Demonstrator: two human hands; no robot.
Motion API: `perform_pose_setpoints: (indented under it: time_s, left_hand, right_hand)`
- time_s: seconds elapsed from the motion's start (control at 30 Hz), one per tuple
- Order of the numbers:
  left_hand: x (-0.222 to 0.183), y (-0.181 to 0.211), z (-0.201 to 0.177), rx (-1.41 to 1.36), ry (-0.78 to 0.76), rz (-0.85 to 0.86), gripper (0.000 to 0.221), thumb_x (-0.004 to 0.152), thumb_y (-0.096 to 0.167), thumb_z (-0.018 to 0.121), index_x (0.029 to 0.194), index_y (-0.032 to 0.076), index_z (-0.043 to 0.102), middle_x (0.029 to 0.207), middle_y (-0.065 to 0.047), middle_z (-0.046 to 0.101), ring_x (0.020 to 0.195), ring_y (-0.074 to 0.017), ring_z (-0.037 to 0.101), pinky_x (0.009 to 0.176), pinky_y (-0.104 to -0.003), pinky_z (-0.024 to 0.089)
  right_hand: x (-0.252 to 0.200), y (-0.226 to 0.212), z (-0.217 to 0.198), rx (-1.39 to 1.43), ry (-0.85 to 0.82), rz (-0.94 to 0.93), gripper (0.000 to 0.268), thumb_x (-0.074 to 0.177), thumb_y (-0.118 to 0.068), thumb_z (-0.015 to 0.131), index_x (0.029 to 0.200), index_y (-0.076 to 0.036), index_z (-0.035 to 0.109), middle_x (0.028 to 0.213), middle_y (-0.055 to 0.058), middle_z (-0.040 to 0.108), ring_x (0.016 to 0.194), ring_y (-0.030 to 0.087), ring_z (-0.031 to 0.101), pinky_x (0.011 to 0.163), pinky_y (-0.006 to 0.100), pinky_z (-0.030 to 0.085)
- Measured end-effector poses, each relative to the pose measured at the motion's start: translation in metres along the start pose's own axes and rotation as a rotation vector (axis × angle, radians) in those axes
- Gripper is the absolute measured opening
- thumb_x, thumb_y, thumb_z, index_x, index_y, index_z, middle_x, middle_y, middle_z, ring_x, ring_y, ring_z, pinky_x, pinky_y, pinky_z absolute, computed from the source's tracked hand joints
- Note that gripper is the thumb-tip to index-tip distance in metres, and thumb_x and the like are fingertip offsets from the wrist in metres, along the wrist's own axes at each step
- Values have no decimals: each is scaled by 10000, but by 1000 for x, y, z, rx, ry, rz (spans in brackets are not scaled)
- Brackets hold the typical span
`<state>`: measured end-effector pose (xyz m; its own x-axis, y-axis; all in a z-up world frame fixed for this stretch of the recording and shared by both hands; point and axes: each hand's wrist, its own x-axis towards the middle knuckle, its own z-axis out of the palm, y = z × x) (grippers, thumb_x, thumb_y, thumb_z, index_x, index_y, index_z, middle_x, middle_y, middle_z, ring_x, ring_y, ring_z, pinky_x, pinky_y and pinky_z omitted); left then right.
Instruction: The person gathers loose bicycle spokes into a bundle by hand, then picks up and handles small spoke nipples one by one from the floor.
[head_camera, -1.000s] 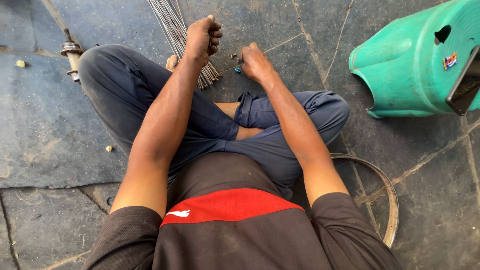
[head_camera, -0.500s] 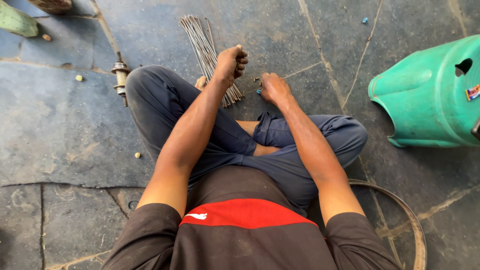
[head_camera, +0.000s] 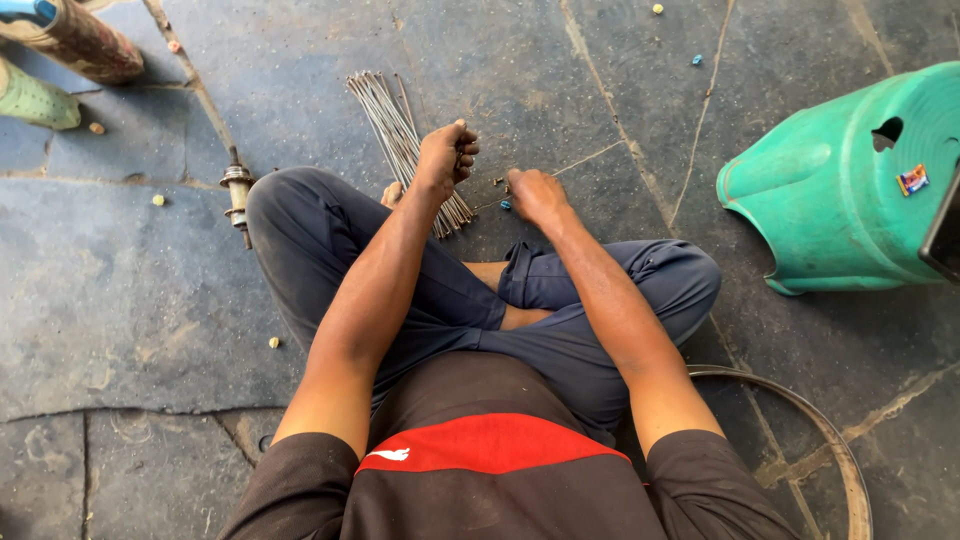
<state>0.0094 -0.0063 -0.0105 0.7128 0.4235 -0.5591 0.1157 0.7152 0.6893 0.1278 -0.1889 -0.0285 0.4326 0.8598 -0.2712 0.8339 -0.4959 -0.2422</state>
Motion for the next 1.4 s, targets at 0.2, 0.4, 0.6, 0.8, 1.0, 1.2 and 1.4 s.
perform_pose_setpoints:
  time_s: [0.2,0.4,0.6,0.8,1.0,1.2,1.4]
  left_hand:
    - [5,-8,-3,6,-38,-53,320,1061,313,500,883,63,590,724,-21,556,567,-95,458,498,-257,405]
    - [21,-34,-4,12,-279,-176,340,1086,304,521,831,80,542,692,-10,505,539,-102,442,486,-278,422]
    - [3,-26,11,180,-184,-233,453,1054,429,521,849,32,593,696,-64,573,558,-175,559,529,-341,507]
    - [4,-25,11,151,-197,-273,507,1024,510,453,888,61,647,728,-78,664,585,-177,628,525,-309,531]
    - [12,-20,-2,142,-47,-25,346,1026,374,543,882,81,657,723,-5,611,545,-79,461,442,-251,331]
    - [13,-10,-5,87,-3,97,309,1030,327,528,902,79,660,753,-3,640,581,-70,520,489,-232,420]
    - [9,-11,-3,101,-2,112,286,1034,293,517,938,61,653,769,-13,637,588,-66,526,484,-228,418]
  right_hand:
    - [5,11,-2,325,1,181,122,767,-96,735,872,-43,704,832,204,733,779,355,725,703,454,568]
    - [14,22,1,493,3,252,48,788,-86,704,820,-51,710,757,120,744,663,222,727,643,372,566]
    - [13,4,-35,793,69,180,57,851,-67,693,899,-38,683,760,89,704,622,137,662,552,326,531]
    - [-2,-18,-75,901,216,-53,169,965,-130,681,1114,-54,708,916,29,745,712,79,709,606,284,598]
    - [0,42,-44,403,119,7,217,868,-175,819,999,-37,715,932,160,758,823,291,729,720,408,566]
    - [3,21,-2,62,-71,65,534,773,-188,886,1092,41,524,958,300,690,947,502,661,798,539,530]
    - [14,20,13,106,136,13,265,845,-78,789,977,11,577,952,278,705,924,490,680,788,540,547]
